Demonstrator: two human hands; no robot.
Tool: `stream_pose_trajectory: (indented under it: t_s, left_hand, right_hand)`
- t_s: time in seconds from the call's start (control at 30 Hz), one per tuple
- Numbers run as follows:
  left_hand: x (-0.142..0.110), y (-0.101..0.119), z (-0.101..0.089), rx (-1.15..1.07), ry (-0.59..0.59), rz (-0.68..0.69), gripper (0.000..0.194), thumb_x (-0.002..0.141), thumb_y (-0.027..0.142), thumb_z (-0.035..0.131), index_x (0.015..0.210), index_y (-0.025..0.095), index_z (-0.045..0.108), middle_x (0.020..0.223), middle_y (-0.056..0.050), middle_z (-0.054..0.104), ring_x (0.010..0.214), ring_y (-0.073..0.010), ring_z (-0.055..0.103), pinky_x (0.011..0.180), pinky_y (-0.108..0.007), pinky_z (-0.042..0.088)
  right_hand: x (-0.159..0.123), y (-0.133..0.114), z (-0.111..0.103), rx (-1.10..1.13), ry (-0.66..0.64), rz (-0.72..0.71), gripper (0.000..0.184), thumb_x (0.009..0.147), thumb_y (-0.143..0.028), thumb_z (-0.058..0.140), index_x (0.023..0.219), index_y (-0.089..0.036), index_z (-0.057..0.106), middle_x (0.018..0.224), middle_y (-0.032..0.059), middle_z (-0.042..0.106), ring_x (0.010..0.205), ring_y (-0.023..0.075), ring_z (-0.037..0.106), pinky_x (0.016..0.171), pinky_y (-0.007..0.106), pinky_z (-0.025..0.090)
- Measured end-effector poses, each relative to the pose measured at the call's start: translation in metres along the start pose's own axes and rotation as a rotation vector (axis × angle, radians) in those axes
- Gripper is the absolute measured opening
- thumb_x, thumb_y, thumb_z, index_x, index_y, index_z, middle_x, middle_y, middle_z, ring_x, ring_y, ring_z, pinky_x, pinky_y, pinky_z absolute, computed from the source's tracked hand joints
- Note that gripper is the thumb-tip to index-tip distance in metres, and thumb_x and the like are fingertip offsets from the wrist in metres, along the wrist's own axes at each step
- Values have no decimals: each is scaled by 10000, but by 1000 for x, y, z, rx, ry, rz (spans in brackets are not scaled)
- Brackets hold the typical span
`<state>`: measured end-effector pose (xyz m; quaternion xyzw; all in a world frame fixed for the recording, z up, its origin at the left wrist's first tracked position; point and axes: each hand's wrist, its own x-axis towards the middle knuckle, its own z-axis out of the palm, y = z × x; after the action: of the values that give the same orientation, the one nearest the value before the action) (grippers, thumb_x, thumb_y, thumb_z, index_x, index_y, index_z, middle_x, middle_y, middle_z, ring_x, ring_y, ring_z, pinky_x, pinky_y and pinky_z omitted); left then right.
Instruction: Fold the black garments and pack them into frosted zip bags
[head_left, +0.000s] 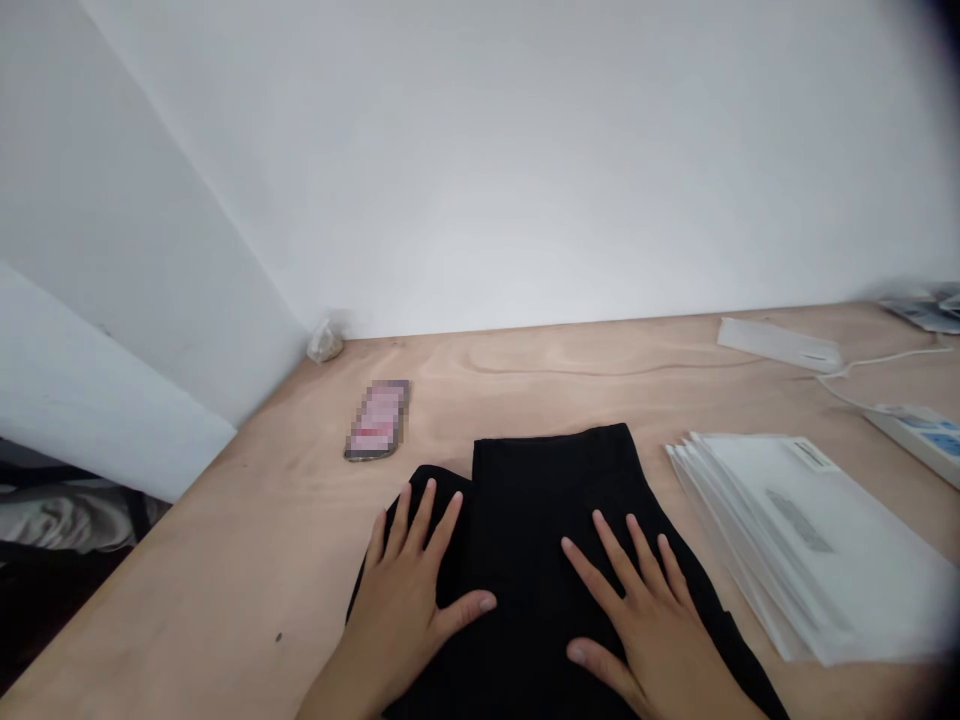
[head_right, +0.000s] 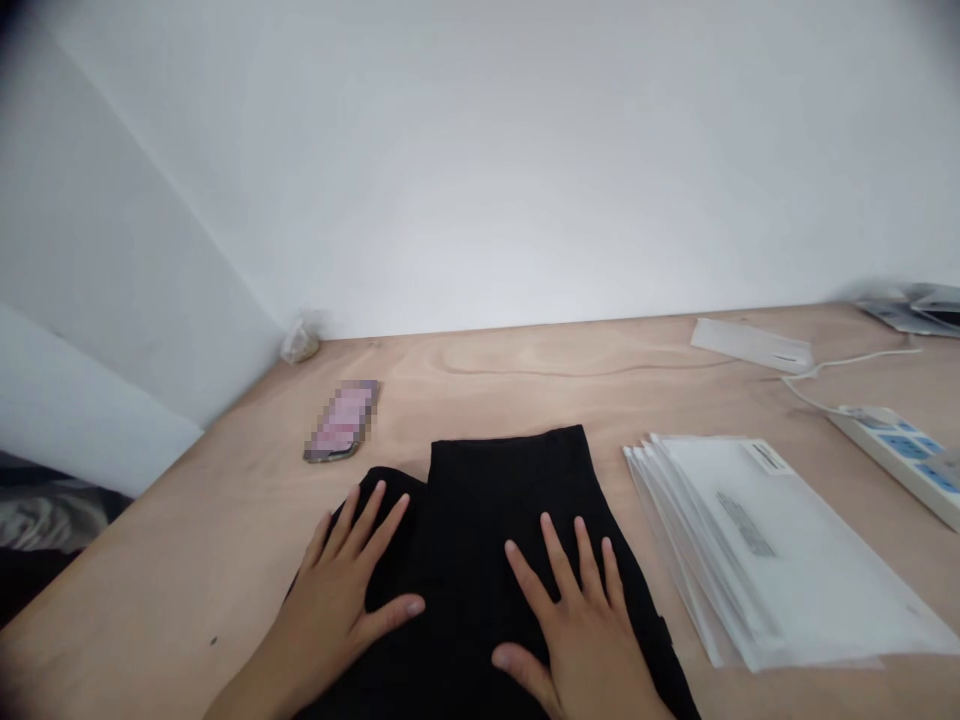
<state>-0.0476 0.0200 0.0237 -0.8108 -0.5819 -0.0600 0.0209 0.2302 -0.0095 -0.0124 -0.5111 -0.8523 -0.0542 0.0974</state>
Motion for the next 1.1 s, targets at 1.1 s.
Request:
stream_pose_trajectory:
  t_s: [1.1]
  left_hand:
    - [121, -5, -4, -250, -13, -27, 307, 871, 328, 536, 1138, 175, 531, 1160, -75, 559, 967, -195, 582, 811, -412, 496]
  right_hand:
    - [102, 118, -19, 279, 130, 276, 333, 811, -298, 512, 1123, -214, 595, 1066, 100, 639, 988, 289, 583, 809, 427, 469]
